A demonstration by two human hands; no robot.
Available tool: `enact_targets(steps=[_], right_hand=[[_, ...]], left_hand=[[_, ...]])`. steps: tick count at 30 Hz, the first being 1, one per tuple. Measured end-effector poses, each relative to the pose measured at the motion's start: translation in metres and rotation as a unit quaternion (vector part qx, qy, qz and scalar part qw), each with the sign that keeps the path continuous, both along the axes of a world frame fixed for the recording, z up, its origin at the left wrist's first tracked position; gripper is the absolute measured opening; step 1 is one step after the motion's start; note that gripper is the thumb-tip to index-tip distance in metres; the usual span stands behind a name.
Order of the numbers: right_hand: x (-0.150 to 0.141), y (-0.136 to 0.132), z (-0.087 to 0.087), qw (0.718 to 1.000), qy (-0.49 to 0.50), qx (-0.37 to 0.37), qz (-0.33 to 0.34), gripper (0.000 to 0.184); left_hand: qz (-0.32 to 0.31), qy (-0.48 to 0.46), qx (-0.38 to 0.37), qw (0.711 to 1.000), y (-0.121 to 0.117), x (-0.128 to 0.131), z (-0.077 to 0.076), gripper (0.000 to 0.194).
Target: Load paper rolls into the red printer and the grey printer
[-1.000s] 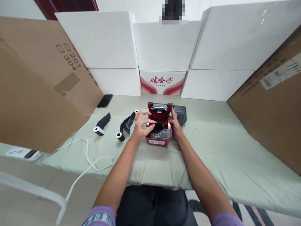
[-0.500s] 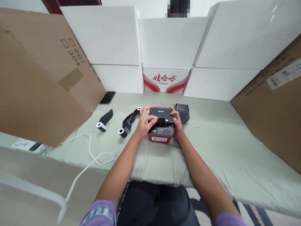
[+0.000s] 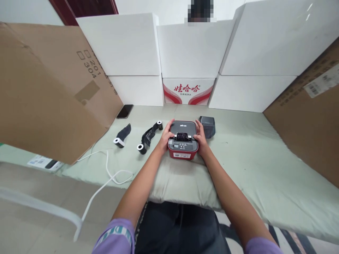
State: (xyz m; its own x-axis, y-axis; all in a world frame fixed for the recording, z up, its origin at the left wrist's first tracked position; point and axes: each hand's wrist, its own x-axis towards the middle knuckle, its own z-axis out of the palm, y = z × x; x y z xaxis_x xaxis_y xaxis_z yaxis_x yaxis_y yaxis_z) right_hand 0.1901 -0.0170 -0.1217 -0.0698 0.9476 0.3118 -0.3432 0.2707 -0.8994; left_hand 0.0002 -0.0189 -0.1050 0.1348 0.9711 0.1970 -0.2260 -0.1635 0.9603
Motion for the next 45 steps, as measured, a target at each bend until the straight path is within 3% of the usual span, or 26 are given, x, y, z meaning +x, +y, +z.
enact_targets(steps=[15, 26, 37, 45], right_hand=[[0.001, -0.006, 0.009, 1.000, -0.004, -0.007, 0.013, 0.078], [0.001, -0.006, 0.002, 1.000, 0.005, -0.009, 0.023, 0.075], [0.001, -0.006, 0.000, 0.999, 0.014, -0.035, 0.019, 0.086], [0.003, -0.006, 0.005, 0.999, 0.001, -0.041, 0.025, 0.083]], left_hand=[[-0.014, -0.047, 0.031, 0.998, -0.005, 0.000, -0.005, 0.077], [-0.031, -0.067, 0.039, 0.997, -0.002, -0.001, -0.013, 0.067], [-0.057, -0.102, -0.003, 0.993, -0.007, -0.001, -0.004, 0.089], [-0.054, -0.082, 0.025, 0.995, -0.006, -0.004, -0.008, 0.081]])
